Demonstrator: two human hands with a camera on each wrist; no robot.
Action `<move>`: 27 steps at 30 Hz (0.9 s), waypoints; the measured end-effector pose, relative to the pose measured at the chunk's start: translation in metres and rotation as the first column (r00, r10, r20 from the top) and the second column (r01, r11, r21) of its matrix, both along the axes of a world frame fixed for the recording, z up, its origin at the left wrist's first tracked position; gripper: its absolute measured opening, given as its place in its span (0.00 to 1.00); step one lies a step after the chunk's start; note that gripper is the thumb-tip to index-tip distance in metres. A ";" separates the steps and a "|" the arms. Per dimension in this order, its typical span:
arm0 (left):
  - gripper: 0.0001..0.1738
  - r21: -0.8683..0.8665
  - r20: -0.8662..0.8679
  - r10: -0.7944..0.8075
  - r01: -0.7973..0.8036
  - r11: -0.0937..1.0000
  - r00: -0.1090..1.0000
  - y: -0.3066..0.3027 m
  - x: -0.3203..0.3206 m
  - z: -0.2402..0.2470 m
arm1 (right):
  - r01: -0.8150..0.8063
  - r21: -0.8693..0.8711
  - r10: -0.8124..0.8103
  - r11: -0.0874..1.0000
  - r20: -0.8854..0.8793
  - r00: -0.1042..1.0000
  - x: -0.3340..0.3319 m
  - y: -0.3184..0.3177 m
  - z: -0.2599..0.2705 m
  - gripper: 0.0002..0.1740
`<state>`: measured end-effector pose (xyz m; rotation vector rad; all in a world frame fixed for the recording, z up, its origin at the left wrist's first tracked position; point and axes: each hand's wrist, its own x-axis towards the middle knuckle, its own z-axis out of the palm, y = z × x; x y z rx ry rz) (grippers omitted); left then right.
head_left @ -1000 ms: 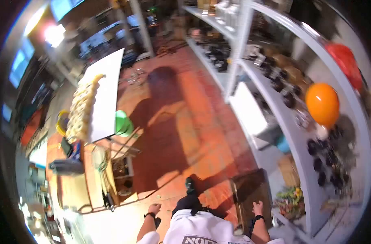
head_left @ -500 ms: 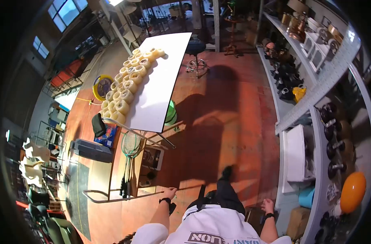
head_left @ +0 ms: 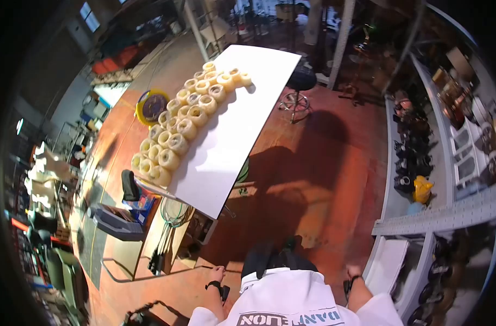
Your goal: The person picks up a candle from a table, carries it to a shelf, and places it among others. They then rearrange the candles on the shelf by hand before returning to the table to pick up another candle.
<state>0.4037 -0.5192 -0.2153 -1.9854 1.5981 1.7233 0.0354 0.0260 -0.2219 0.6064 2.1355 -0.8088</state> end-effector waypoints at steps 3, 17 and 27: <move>0.13 0.025 -0.006 0.099 -0.098 0.995 0.995 0.016 -0.038 0.020 | -0.029 -0.324 -0.039 0.946 -0.203 0.978 -0.155 -0.115 0.030 0.13; 0.15 0.339 0.207 -0.097 0.022 0.940 0.974 -0.027 -0.194 0.022 | -0.525 -0.434 0.419 0.732 -0.321 0.849 -0.413 -0.517 0.122 0.20; 0.14 0.103 0.063 0.227 -0.233 0.967 0.972 -0.025 -0.252 0.011 | -0.584 -0.446 0.433 0.678 -0.399 0.808 -0.536 -0.699 0.091 0.20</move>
